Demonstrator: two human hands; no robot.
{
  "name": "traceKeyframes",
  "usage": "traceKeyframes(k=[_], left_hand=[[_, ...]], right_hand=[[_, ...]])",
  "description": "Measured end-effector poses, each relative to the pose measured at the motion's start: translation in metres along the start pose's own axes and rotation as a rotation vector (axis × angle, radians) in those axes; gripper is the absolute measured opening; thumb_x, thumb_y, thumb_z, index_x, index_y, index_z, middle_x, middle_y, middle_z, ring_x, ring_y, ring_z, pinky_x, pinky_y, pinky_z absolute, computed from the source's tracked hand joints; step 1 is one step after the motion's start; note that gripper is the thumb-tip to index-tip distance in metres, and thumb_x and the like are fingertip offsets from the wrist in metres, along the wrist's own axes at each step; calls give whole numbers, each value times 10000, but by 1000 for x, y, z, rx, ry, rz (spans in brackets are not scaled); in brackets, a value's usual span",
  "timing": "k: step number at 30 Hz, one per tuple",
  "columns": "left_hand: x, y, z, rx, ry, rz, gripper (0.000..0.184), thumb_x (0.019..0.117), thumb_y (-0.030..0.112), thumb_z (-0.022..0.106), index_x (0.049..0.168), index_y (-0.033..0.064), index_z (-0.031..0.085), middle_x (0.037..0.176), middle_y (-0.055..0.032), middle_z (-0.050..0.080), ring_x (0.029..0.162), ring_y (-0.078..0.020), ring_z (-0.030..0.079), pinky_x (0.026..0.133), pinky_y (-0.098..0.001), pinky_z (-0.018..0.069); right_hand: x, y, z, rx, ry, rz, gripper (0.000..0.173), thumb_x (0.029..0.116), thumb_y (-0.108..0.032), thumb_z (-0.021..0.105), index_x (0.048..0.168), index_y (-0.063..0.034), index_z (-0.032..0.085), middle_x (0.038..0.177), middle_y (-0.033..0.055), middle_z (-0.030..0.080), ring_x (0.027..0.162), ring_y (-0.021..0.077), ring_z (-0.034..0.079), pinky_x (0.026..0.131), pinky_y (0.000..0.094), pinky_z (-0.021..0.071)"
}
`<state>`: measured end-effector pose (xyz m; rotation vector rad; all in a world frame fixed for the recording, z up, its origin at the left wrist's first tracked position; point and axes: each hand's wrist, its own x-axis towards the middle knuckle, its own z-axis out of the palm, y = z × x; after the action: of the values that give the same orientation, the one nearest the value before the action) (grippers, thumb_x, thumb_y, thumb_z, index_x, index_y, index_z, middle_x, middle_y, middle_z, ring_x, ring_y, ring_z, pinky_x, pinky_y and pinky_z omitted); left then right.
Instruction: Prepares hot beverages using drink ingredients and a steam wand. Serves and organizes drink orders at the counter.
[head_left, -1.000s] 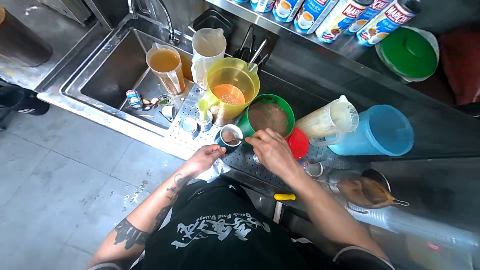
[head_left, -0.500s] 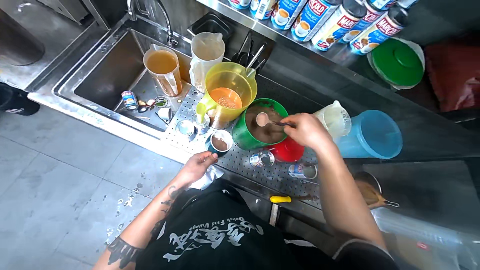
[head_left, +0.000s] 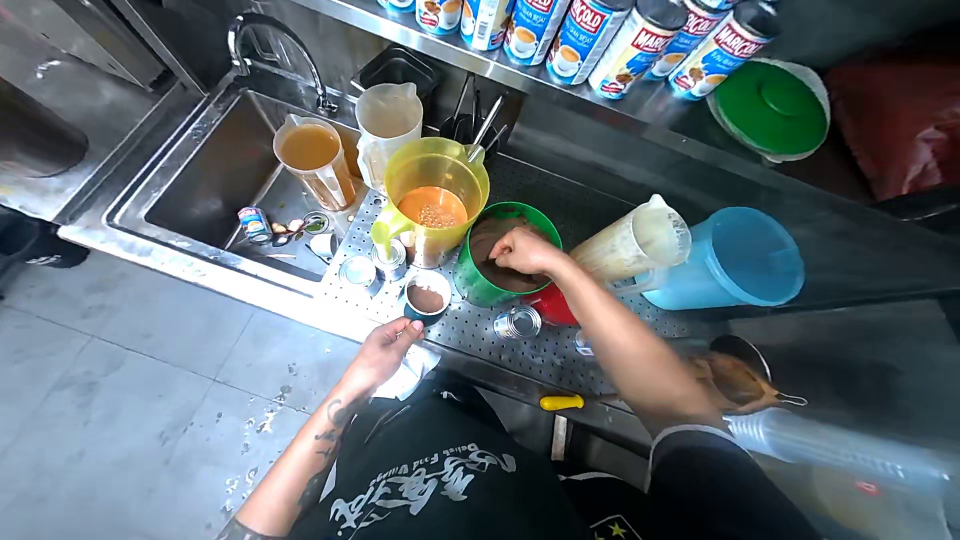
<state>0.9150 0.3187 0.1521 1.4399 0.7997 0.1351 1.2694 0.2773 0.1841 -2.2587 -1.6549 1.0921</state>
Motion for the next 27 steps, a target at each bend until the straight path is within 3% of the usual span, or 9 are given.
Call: traceKeyframes(k=[4,6,8,12,18,19,21,24,27], left_hand=[[3,5,4,-17,-3,17,324,1083,347,510,944,123,697,815,36,626,701,-62,544,650,-249,447],[6,7,6,-7,-3,20,330,1083,359,504,952,121,693,813,31,620,703,-68,545,654,-260,455],[9,9,8,2,-2,27,344,1083,366,499,958,113,694,804,23,613,698,-77,546,654,-275,464],[17,16,13,-7,-1,18,344,1082,369,506,950,113,695,804,21,618,701,-77,544,657,-269,456],[26,24,19,-6,-15,9,346,1080,368,514,931,109,689,803,21,631,687,-72,537,654,-271,449],[27,26,19,3,-17,7,350,1079,374,515,928,112,690,811,21,638,697,-72,543,663,-278,451],[27,29,20,23,-19,8,357,1076,389,516,926,120,697,814,18,646,708,-79,554,673,-295,463],[25,32,22,17,-29,-5,350,1074,391,519,932,124,697,814,16,637,710,-88,550,675,-304,461],[21,29,23,-20,-39,-6,334,1076,377,519,999,120,718,878,13,665,755,-84,579,703,-299,485]], right_hand=[[-39,10,-17,295,74,50,160,942,-96,681,1066,-76,780,978,104,742,919,213,690,863,479,557],[-55,18,-20,409,131,68,170,941,-90,675,1074,-85,781,940,75,737,816,158,662,759,407,555],[-67,26,-18,526,185,76,177,954,-79,664,1095,-74,772,844,44,695,609,86,504,561,293,432],[-87,25,-17,637,265,108,167,961,-84,675,1098,-86,771,732,7,629,508,50,379,469,236,322],[-118,-8,-24,635,325,27,168,968,-73,672,1099,-86,775,761,17,671,524,54,425,478,230,348],[-123,-17,-23,625,338,1,171,959,-63,672,1095,-82,775,774,18,681,546,59,462,497,234,381],[-130,-33,-20,554,354,-46,182,947,-61,685,1103,-86,776,859,37,727,680,98,615,633,289,528],[-135,-62,5,214,419,-126,207,956,-96,671,1129,-135,779,1013,25,743,875,134,700,802,389,604],[-130,-74,42,-187,507,-237,233,965,-123,633,1128,-182,789,1047,35,721,960,198,693,825,442,591]])
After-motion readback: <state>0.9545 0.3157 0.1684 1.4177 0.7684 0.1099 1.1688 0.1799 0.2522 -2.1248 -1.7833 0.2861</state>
